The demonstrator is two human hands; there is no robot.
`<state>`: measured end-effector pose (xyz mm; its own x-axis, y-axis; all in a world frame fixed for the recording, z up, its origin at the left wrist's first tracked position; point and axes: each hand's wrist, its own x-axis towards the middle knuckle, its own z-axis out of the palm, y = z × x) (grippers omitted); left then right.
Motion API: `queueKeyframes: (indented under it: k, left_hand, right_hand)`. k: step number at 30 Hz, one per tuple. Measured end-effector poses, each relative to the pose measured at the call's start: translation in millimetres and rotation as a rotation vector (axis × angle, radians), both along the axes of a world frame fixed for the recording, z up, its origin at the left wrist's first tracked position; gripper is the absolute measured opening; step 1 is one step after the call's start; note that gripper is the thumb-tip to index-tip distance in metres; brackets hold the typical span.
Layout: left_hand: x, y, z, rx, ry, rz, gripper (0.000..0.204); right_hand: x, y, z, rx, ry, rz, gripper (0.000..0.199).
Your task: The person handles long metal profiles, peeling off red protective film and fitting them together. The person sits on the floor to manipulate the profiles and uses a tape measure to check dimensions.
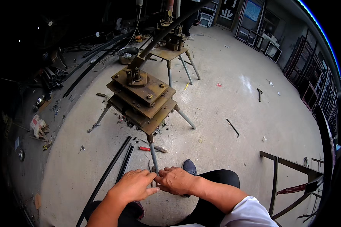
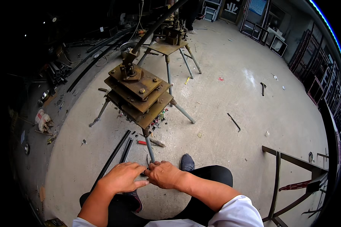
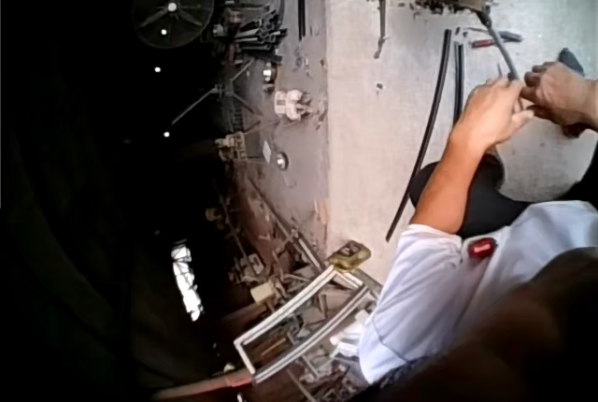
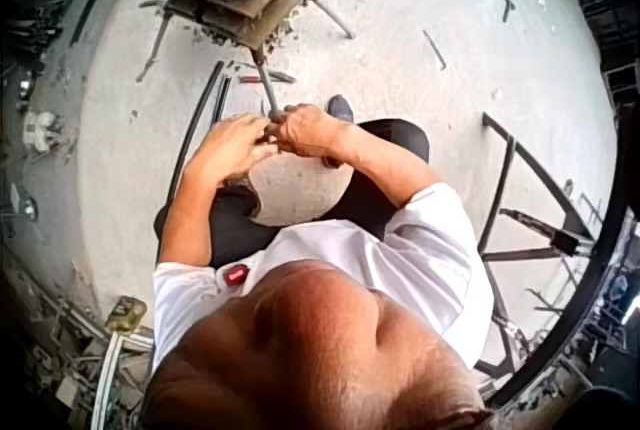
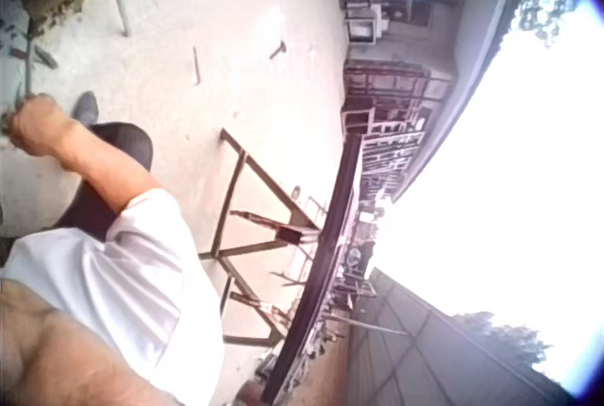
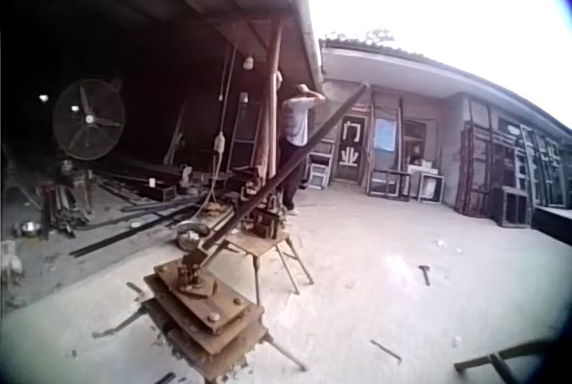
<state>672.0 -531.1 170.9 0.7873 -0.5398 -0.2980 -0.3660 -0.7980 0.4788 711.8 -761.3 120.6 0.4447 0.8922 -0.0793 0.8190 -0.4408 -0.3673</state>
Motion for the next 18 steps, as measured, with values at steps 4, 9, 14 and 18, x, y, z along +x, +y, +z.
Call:
queueKeyframes:
  k: [4, 9, 14, 18]
  left_hand:
    - [0, 0, -3, 0.001, -0.027, -0.011, 0.051]
    - [1, 5, -2, 0.024, -0.015, 0.029, 0.057]
    - [6, 4, -4, 0.025, 0.008, 0.032, 0.057]
    - [8, 2, -7, 0.004, 0.016, 0.031, 0.057]
  right_hand:
    - [0, 0, 4, 0.06, 0.01, 0.026, 0.03]
    - [2, 7, -1, 0.108, 0.033, 0.047, 0.035]
    - [2, 5, 0, 0.132, 0.047, 0.042, 0.039]
    - [2, 2, -3, 0.157, 0.05, 0.048, 0.041]
